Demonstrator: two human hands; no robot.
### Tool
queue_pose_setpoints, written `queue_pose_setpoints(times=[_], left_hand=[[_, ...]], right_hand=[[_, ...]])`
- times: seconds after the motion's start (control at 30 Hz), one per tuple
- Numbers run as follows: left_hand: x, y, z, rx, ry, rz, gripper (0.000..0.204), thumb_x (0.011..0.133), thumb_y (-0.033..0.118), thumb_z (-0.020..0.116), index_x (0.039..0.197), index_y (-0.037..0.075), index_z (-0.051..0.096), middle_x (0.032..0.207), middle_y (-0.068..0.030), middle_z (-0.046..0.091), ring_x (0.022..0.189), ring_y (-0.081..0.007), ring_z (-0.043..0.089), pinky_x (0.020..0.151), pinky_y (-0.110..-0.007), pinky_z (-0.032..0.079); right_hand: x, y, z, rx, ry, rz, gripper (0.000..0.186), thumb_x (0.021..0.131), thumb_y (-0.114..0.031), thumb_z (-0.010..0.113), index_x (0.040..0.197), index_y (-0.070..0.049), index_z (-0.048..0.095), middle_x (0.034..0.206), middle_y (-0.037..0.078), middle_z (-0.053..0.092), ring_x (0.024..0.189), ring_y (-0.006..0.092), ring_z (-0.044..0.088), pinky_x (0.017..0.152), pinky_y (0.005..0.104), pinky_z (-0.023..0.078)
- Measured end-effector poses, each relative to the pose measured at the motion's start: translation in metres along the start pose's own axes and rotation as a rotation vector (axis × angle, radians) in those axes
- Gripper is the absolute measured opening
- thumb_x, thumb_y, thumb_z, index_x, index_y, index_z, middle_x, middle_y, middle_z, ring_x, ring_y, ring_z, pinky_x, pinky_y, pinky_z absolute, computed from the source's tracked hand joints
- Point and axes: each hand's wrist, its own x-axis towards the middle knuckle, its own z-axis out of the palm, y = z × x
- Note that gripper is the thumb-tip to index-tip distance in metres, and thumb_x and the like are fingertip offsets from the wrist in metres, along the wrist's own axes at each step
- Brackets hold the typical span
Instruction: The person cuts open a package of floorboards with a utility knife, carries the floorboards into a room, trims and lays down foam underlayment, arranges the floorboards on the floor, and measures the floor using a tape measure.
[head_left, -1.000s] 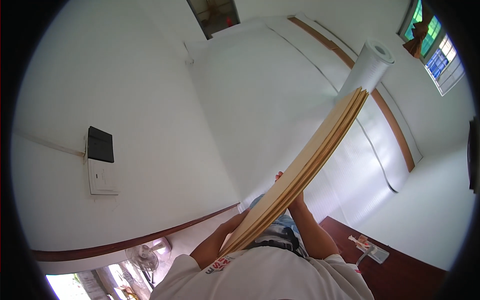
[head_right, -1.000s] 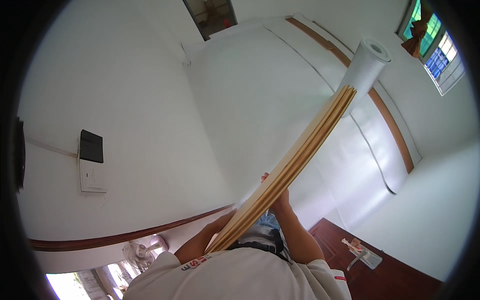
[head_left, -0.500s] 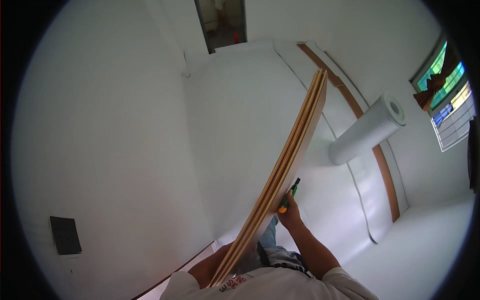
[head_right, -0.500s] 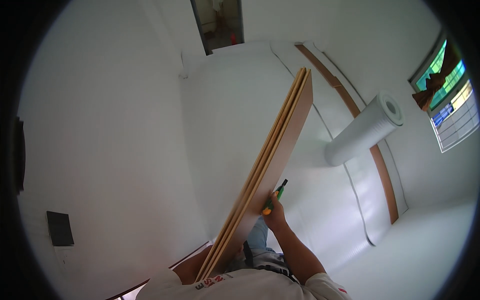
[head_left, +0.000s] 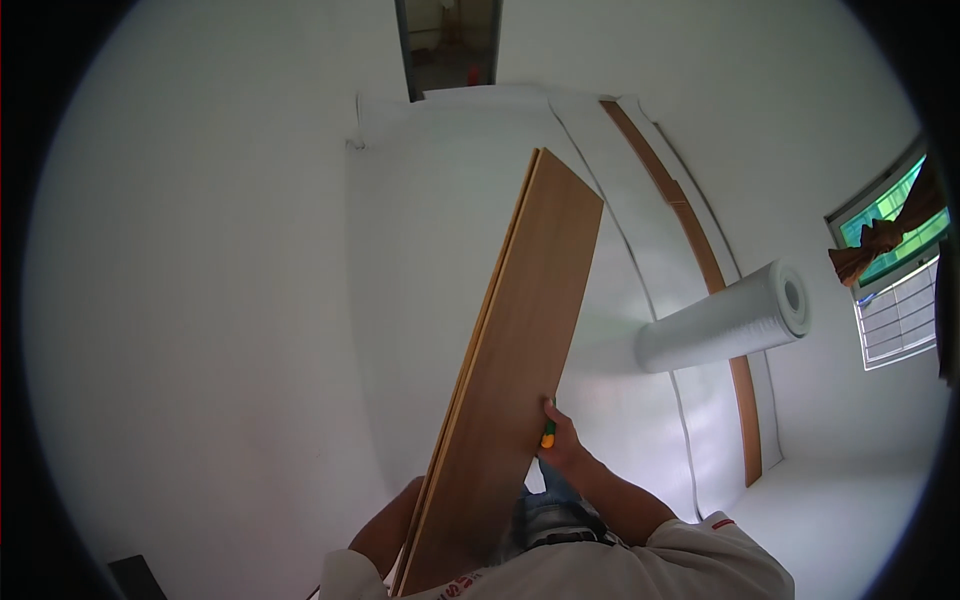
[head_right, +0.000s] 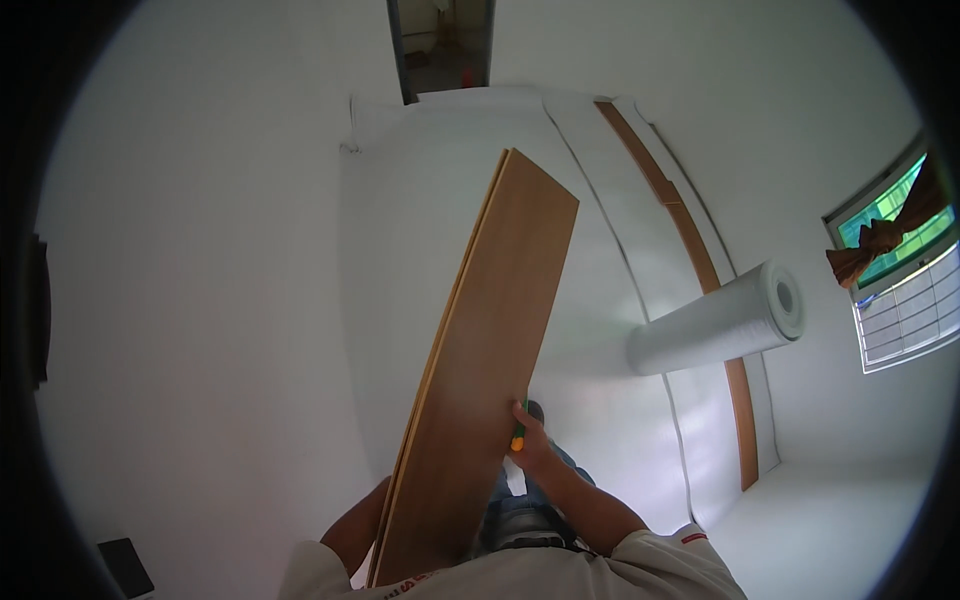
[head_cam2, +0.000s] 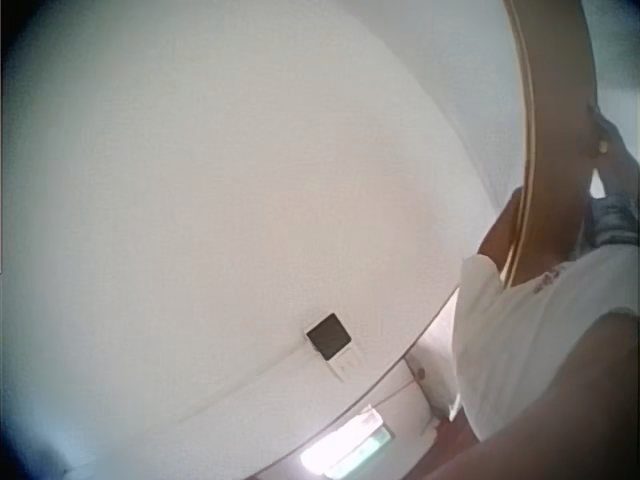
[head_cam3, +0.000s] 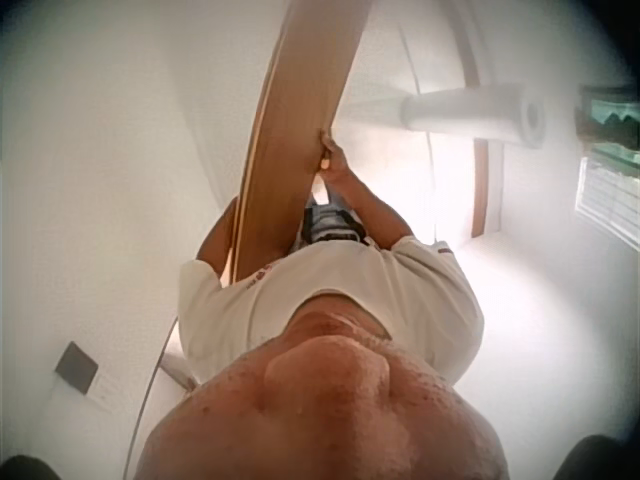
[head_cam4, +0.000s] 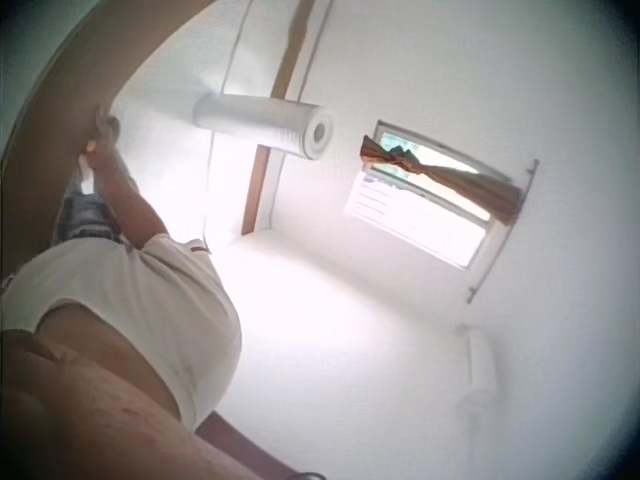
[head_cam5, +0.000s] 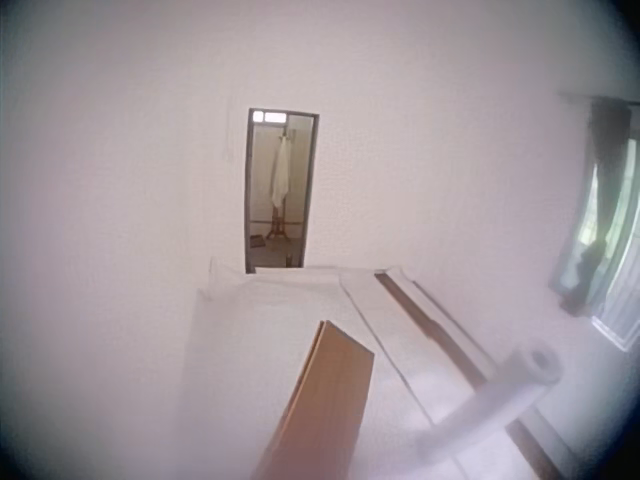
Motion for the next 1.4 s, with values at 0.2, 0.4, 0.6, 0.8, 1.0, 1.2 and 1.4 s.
queue_pose_setpoints(times=[0.2,0.4,0.6,0.8,1.0,1.2,1.4], left_hand=[[0.028,0.022,-0.006,-0.087,0.386,-0.056,0.078,0.094,0.062,0.051,0.136,-0.004,0.052,0.131,-0.0142,0.061,0.122,-0.0247,0.054,0.100,-0.037,0.044],[0.096,0.041,0.016,0.366,0.722,-0.037,0.067,0.091,0.058,0.058,0.114,-0.005,0.065,0.105,-0.0190,0.070,0.099,-0.0306,0.067,0.088,-0.040,0.050],[0.077,0.078,0.076,0.414,0.783,-0.240,0.063,0.092,0.056,0.057,0.111,-0.004,0.064,0.103,-0.0203,0.069,0.095,-0.0299,0.067,0.083,-0.039,0.051],[0.107,0.064,0.054,0.092,0.890,-0.366,0.064,0.092,0.056,0.058,0.113,-0.005,0.063,0.103,-0.0233,0.069,0.098,-0.0328,0.067,0.085,-0.040,0.051],[0.187,0.006,-0.044,0.056,0.865,-0.398,0.054,0.090,0.044,0.066,0.112,-0.005,0.063,0.100,-0.0222,0.070,0.097,-0.0296,0.067,0.083,-0.040,0.052],[0.315,-0.102,-0.209,-0.041,0.712,-0.345,0.061,0.071,0.022,0.085,0.118,-0.009,0.061,0.107,-0.0204,0.070,0.100,-0.0281,0.067,0.088,-0.039,0.053],[0.436,-0.183,-0.321,-0.123,0.734,-0.329,0.062,0.069,0.017,0.085,0.120,-0.008,0.059,0.111,-0.0208,0.068,0.102,-0.0292,0.067,0.089,-0.040,0.053]], right_hand=[[0.099,-0.052,-0.088,-0.180,0.394,-0.027,0.043,0.090,-0.020,0.071,0.126,-0.005,0.053,0.117,0.011,0.064,0.106,0.0241,0.064,0.094,0.0390,0.053],[0.159,-0.115,-0.078,-0.162,0.350,0.124,0.050,0.090,-0.024,0.071,0.133,-0.008,0.051,0.128,0.009,0.061,0.118,0.0259,0.058,0.102,0.0433,0.046],[0.177,-0.160,-0.074,-0.090,0.395,0.247,0.053,0.090,-0.025,0.071,0.136,-0.007,0.049,0.128,0.008,0.060,0.119,0.0266,0.056,0.105,0.0411,0.044],[0.268,-0.181,-0.092,-0.115,0.437,0.344,0.051,0.092,-0.025,0.069,0.136,-0.008,0.049,0.136,0.010,0.057,0.125,0.0280,0.053,0.107,0.0433,0.043],[0.374,-0.131,-0.134,-0.234,0.470,0.321,0.051,0.091,-0.026,0.070,0.135,-0.007,0.050,0.133,0.009,0.058,0.124,0.0283,0.054,0.107,0.0425,0.043],[0.536,-0.046,-0.262,-0.499,0.516,0.398,0.041,0.090,-0.013,0.071,0.127,-0.003,0.056,0.122,0.011,0.063,0.113,0.0258,0.060,0.099,0.0362,0.050],[0.659,0.010,-0.382,-0.688,0.559,0.436,0.037,0.088,-0.005,0.072,0.121,-0.002,0.058,0.119,0.011,0.064,0.111,0.0260,0.062,0.099,0.0397,0.052]])
